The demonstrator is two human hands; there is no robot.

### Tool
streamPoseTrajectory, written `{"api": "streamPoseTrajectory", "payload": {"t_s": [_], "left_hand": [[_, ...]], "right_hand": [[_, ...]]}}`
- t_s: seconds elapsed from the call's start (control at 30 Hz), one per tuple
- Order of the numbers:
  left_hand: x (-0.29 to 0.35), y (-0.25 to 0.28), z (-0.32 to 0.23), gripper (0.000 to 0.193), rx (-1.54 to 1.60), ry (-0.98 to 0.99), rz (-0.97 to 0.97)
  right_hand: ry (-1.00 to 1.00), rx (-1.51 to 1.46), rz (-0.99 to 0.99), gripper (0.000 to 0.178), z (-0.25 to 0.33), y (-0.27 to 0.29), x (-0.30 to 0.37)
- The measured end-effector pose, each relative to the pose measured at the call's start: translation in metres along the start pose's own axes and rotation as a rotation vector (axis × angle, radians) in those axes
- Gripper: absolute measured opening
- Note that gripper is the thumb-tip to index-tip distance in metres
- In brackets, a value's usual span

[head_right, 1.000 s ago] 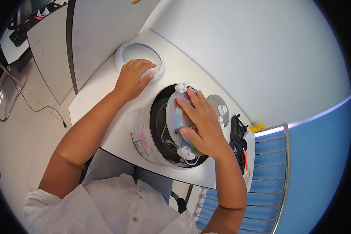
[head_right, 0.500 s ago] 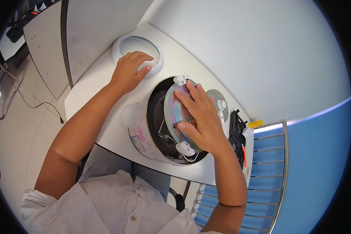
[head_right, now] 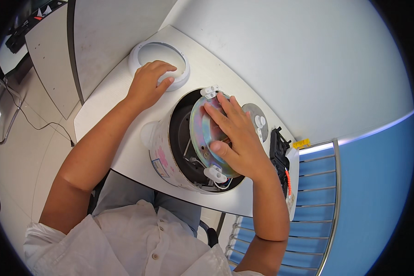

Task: The person assembles a cylindrical electronic device by placing a metal disc over internal wiring, securing it with screws, and fitting a white plastic ring around the top. They use a screwdriver to tighten the screws and handle the components with both hands.

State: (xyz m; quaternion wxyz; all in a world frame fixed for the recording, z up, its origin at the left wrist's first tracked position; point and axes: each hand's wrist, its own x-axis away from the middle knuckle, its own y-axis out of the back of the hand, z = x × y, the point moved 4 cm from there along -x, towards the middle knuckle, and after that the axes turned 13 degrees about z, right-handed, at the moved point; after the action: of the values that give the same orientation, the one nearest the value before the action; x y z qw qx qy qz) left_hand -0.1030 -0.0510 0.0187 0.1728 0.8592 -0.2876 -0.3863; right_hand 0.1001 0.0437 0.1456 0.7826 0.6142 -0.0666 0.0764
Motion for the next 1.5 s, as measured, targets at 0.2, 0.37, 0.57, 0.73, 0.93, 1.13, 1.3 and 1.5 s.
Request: {"api": "streamPoseTrajectory", "payload": {"t_s": [0.2,0.37,0.57,0.73,0.93,1.13,1.3,1.5], "left_hand": [[-0.001,0.000,0.001,0.023,0.027,0.008,0.009],[-0.001,-0.002,0.001,0.023,0.071,0.012,-0.005],[0.000,0.002,-0.001,0.025,0.060,0.007,0.010],[0.001,0.001,-0.003,0.025,0.061,0.014,0.024],[0.000,0.001,-0.003,0.026,0.163,0.018,0.070],[0.010,0.014,-0.016,0.033,0.464,0.056,0.123],[0.040,0.010,-0.032,0.059,0.764,0.039,0.261],[0.060,-0.004,-0.066,0.087,0.919,-0.025,0.265]], "right_hand": [[0.045,-0.056,-0.014,0.080,0.007,0.007,0.007],[0.101,-0.113,-0.014,0.081,0.022,0.003,0.012],[0.012,0.015,0.036,0.084,0.028,-0.006,0.010],[-0.003,0.024,0.027,0.078,0.030,-0.007,0.010],[-0.017,0.029,0.022,0.076,0.032,-0.007,0.010],[-0.005,-0.062,-0.030,0.082,0.031,-0.004,0.013],[0.079,-0.174,-0.318,0.090,0.031,0.008,0.033],[-0.131,-0.473,-1.045,0.087,-0.006,-0.015,0.092]]}}
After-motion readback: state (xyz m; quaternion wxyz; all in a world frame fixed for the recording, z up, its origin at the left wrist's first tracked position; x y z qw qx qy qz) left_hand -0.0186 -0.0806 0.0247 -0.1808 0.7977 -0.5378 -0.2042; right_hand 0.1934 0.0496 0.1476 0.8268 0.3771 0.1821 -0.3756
